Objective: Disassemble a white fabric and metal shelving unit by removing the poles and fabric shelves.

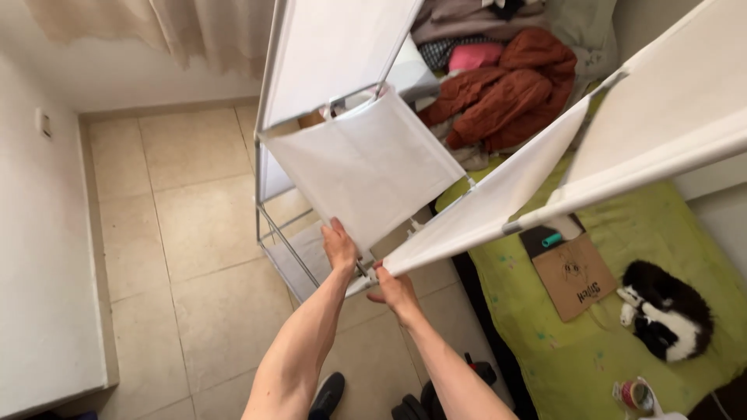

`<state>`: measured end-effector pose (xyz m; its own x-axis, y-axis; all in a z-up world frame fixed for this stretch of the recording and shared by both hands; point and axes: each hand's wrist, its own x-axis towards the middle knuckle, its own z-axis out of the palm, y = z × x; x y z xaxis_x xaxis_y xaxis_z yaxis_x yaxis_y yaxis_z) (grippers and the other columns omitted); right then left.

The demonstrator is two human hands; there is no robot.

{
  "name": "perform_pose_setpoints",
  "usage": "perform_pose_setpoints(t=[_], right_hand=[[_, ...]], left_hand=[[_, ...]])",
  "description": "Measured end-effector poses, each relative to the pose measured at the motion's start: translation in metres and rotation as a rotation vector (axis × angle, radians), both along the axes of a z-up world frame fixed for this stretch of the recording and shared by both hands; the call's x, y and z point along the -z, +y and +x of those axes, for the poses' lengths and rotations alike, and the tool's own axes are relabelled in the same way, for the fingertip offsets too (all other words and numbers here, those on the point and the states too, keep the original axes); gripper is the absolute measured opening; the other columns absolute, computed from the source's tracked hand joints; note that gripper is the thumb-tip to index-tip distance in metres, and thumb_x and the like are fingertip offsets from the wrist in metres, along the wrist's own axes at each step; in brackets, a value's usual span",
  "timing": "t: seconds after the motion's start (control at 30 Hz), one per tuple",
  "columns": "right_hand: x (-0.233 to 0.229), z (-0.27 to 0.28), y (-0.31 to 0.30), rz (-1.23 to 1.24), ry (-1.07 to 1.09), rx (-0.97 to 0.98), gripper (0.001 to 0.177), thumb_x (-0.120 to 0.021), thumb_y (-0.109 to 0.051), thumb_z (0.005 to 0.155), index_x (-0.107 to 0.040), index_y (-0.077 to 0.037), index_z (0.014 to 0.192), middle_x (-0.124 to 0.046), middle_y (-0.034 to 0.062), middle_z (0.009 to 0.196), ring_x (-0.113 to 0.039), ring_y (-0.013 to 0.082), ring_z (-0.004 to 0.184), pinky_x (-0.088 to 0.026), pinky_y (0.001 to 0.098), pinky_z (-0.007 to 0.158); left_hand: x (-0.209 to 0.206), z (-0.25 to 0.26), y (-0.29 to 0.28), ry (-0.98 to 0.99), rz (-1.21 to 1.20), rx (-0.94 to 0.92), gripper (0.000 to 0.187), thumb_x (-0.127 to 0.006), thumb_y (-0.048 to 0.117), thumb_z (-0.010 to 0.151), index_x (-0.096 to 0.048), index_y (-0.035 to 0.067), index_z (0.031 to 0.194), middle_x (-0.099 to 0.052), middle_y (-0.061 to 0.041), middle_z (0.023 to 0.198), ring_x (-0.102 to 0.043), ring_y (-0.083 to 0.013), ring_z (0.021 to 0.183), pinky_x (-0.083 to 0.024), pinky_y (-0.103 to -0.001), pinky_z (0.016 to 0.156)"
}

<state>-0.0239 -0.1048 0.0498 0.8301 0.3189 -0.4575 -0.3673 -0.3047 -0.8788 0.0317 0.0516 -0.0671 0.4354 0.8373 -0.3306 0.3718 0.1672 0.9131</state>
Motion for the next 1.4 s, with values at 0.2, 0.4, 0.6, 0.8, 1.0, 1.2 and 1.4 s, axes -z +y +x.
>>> perform_pose_setpoints(t=[0.2, 0.4, 0.6, 0.8, 1.0, 1.2, 1.4], right_hand=[[0.031, -0.013, -0.027, -0.058, 0.114, 0.006, 0.047, -0.061, -0.038, 0.094, -0.066, -0.008, 0.129, -0.062, 0.01, 0.133, -0.063, 0.0223, 0.114, -0.067, 0.0436, 0.08], [0.02, -0.025, -0.025, -0.177, 0.089, 0.1, 0.059, -0.063, -0.045, 0.091, -0.058, -0.011, 0.14, -0.058, 0.0093, 0.144, -0.063, 0.0227, 0.119, -0.067, 0.0447, 0.081], [0.06, -0.028, 0.001, -0.289, 0.426, 0.243, 0.08, -0.073, -0.037, 0.093, -0.023, -0.011, 0.149, -0.055, 0.0204, 0.14, -0.065, 0.0364, 0.115, -0.065, 0.051, 0.084], [0.063, -0.063, 0.089, -0.104, 0.361, -0.082, 0.043, -0.06, -0.037, 0.1, -0.068, -0.003, 0.125, -0.073, 0.0177, 0.12, -0.074, 0.0302, 0.104, -0.065, 0.0445, 0.077], [-0.005, -0.058, 0.199, -0.386, -0.433, -0.309, 0.036, -0.058, -0.037, 0.099, -0.076, -0.008, 0.111, -0.076, 0.0115, 0.11, -0.071, 0.0288, 0.106, -0.054, 0.0405, 0.092], [-0.008, 0.01, 0.287, -0.432, -0.799, -0.411, 0.034, -0.058, -0.029, 0.1, -0.066, -0.006, 0.123, -0.066, 0.0145, 0.129, -0.057, 0.0342, 0.125, -0.043, 0.0473, 0.105], [0.05, 0.072, 0.331, -0.577, -1.144, -0.554, 0.043, -0.061, -0.019, 0.091, -0.058, 0.0, 0.129, -0.057, 0.0158, 0.128, -0.05, 0.0351, 0.127, -0.038, 0.0547, 0.108]], left_hand=[[0.014, -0.042, 0.02, 0.006, -0.046, 0.261, 0.049, -0.046, 0.039, 0.106, -0.056, -0.007, 0.117, -0.07, -0.034, 0.106, -0.066, -0.0493, 0.099, -0.051, -0.055, 0.085], [-0.041, -0.081, 0.069, 0.082, -0.22, 0.433, 0.041, -0.055, 0.03, 0.099, -0.055, -0.006, 0.12, -0.072, -0.027, 0.102, -0.073, -0.0359, 0.08, -0.058, -0.05, 0.075], [-0.024, -0.063, 0.178, -0.013, 0.411, 0.302, 0.044, -0.069, 0.027, 0.092, -0.051, -0.005, 0.118, -0.065, -0.029, 0.106, -0.064, -0.0451, 0.101, -0.051, -0.051, 0.088], [-0.145, -0.086, 0.261, -0.184, 0.58, 0.254, 0.05, -0.077, 0.024, 0.088, -0.05, -0.004, 0.121, -0.054, -0.025, 0.118, -0.058, -0.0389, 0.107, -0.048, -0.046, 0.094], [-0.196, -0.046, 0.289, -0.202, 0.605, 0.594, 0.05, -0.084, 0.028, 0.081, -0.061, 0.0, 0.115, -0.06, -0.021, 0.113, -0.061, -0.0361, 0.105, -0.049, -0.045, 0.093], [-0.177, -0.008, 0.296, -0.044, 0.475, 0.632, 0.043, -0.079, 0.043, 0.087, -0.064, 0.003, 0.095, -0.066, -0.018, 0.101, -0.064, -0.0386, 0.096, -0.051, -0.049, 0.084], [-0.133, 0.007, 0.288, -0.16, 0.347, 0.136, 0.045, -0.082, 0.037, 0.084, -0.056, 0.001, 0.079, -0.063, -0.018, 0.09, -0.06, -0.0349, 0.085, -0.05, -0.046, 0.078]])
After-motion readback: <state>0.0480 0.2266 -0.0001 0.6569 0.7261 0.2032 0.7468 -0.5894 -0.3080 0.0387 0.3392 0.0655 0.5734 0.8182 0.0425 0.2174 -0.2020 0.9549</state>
